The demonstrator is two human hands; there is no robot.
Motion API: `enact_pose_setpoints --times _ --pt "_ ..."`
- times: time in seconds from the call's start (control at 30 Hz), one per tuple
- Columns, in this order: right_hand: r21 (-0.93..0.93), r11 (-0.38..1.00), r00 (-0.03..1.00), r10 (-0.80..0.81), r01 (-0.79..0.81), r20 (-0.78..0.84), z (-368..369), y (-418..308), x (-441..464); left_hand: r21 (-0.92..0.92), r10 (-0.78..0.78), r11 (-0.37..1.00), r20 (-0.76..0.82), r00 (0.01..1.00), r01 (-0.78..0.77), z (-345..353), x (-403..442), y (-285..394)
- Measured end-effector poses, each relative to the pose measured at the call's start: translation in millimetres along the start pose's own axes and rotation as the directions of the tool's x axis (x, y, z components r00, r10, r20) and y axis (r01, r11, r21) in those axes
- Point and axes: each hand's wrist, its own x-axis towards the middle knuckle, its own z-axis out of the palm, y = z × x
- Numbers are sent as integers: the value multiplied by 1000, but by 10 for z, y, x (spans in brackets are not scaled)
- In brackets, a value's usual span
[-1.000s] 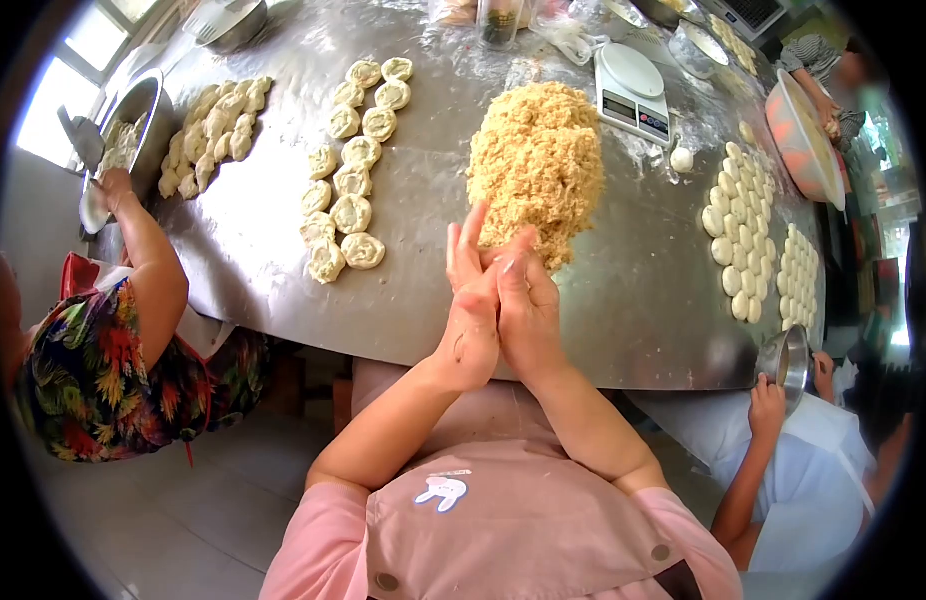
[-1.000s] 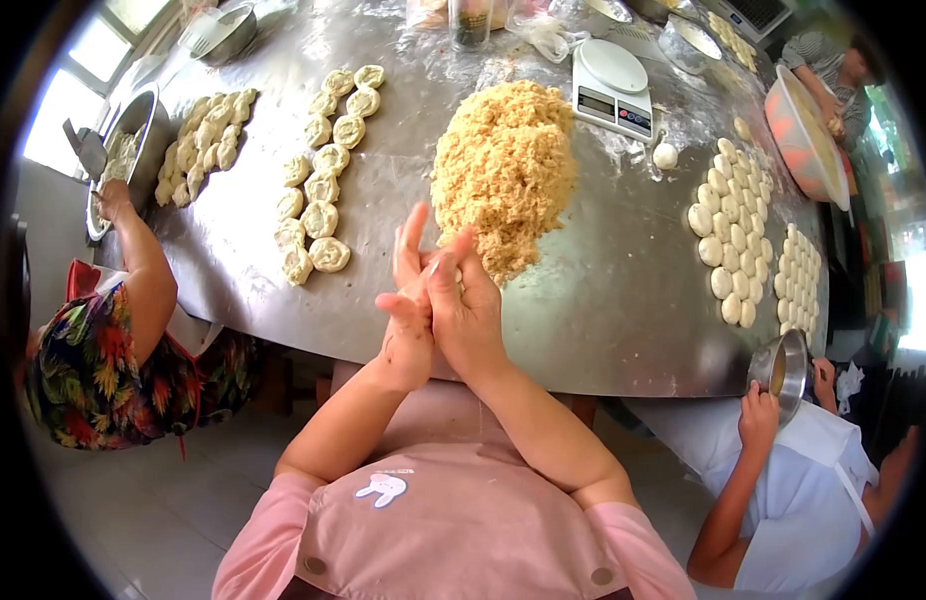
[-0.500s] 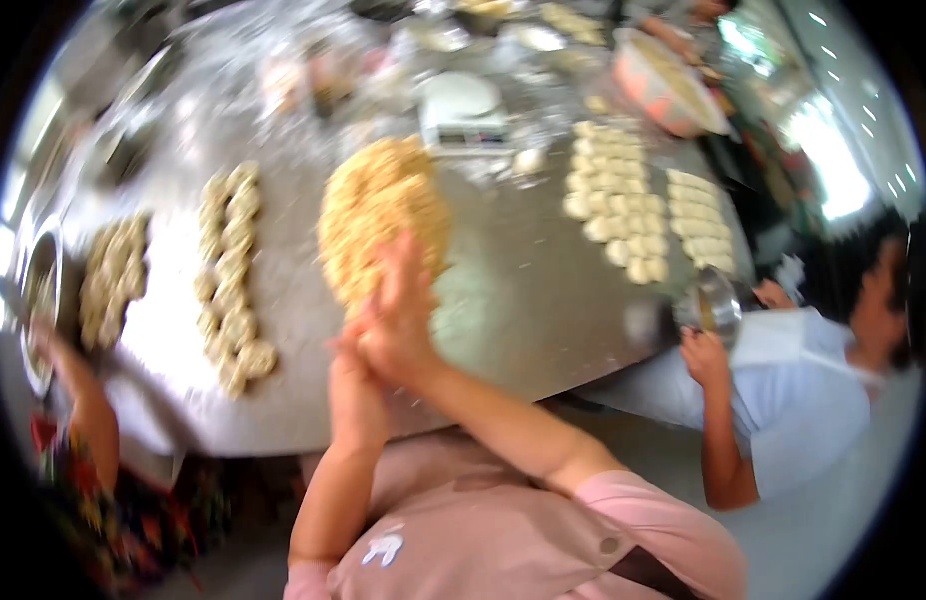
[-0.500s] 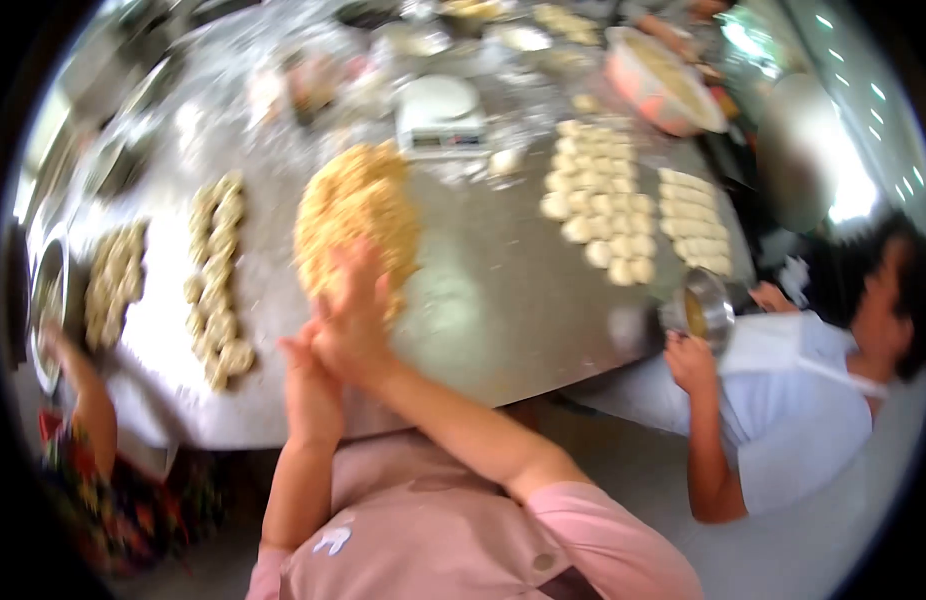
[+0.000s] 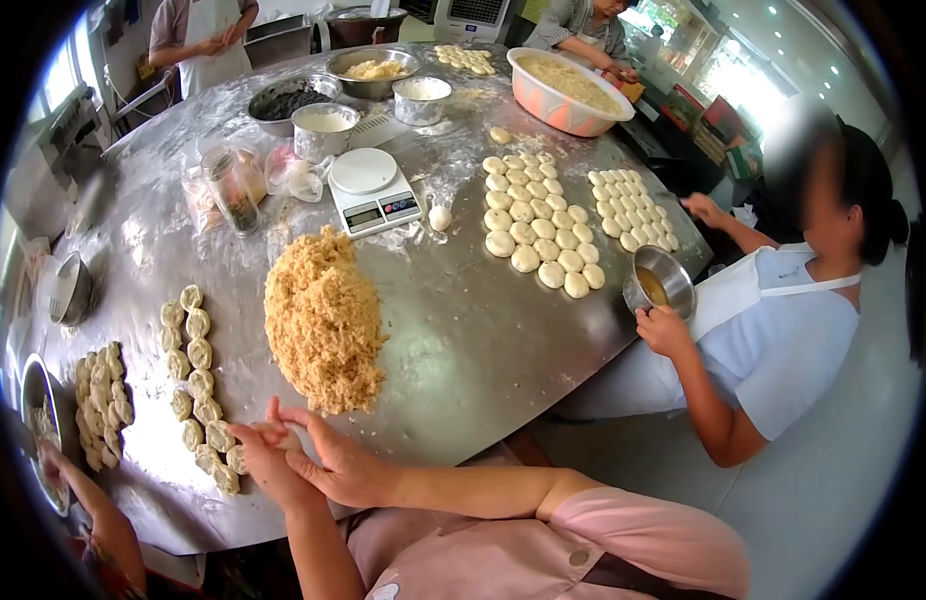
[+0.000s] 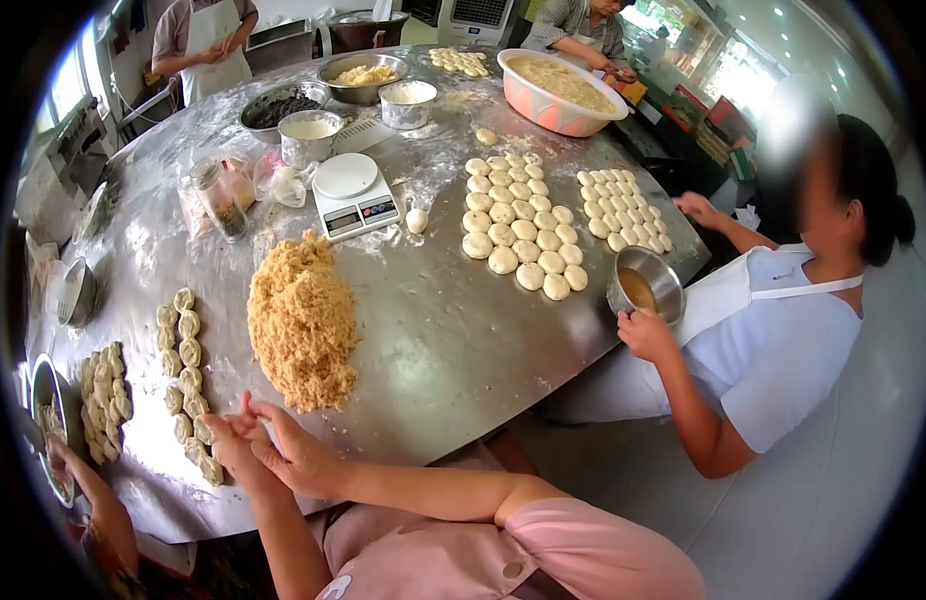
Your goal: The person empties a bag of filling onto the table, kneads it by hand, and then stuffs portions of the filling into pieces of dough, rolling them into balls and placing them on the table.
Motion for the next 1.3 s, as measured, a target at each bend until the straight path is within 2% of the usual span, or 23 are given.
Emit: enact_pose_setpoints --times 0.03,0.07,0.17,0.2,0.27,0.3,0.4,0.47,0.5,0.57,0.6,0.63,0.7,0.73,0.83,0.9,0.93,0.97,1.03,1.07,1.13,1.2,1.3 --pt "35 997 998 65 -66 14 14 30 -8 124 47 991 -16 999 -45 147 -62 38" --pt "69 989 991 130 -131 30 23 42 -6 -57 -66 996 -60 996 63 383 -164 189" --pt "139 974 984 179 -181 23 -128 -45 74 -298 89 952 48 995 -71 413 -217 165" --pt "54 969 968 237 -242 87 -150 -26 89 -5 164 986 -24 986 -164 472 -208 140" --pt "63 998 1000 8 -9 19 -36 2 39 154 44 984 277 960 -89 -231 -76 -185" --pt "59 993 994 -106 106 -14 -12 -39 36 148 17 987 256 967 -56 -200 -102 -162" --pt "27 989 982 -144 148 -123 -25 -249 6 35 -7 999 180 984 0 -30 -188 -48" --pt "80 996 999 41 -40 -18 -89 -115 -1 -192 133 974 61 989 -119 342 -203 110" --pt "99 986 991 131 -134 37 -117 -49 -3 -89 182 981 110 977 -173 351 -212 107" --pt "89 987 988 127 -135 92 -101 8 -22 114 260 950 223 940 -290 305 -256 99" --pt "84 987 985 124 -134 123 -88 27 -25 18 148 987 299 943 -161 25 -223 -84" --pt "77 988 981 118 -131 155 -72 35 -12 68 135 985 274 952 -160 -6 -200 -78" --pt "-14 996 996 -84 84 1 -37 -58 16 167 108 975 218 970 -146 -32 -183 -63" --pt "-71 980 980 -189 184 -69 -31 -92 26 65 103 991 187 977 -117 -22 -175 -56" --pt "91 980 984 171 -176 57 -138 -69 24 -266 26 964 2 1000 -25 453 -284 201" --pt "93 965 942 215 -246 260 -193 71 54 -356 3 934 -24 1000 -12 619 -327 307" --pt "89 957 905 229 -277 359 -207 111 72 -160 66 986 124 990 -46 176 -228 21" --pt "99 980 951 137 -170 276 -193 42 67 34 97 993 277 956 -111 -62 -167 -128" --pt "89 995 993 -54 44 108 -145 -143 11 12 94 995 282 955 -101 23 -172 -25" --pt "29 998 996 -55 53 70 -87 -78 -7 -11 129 991 329 935 -133 -50 -120 -41" --pt "79 993 995 78 -83 54 -101 -77 -16 -46 22 999 208 978 -13 159 -220 78" --pt "198 954 971 202 -224 126 -187 -32 22 -256 61 965 -11 998 -62 620 -306 248" --pt "167 966 971 171 -199 170 -183 -62 15 30 160 983 322 933 -179 22 -223 -168"
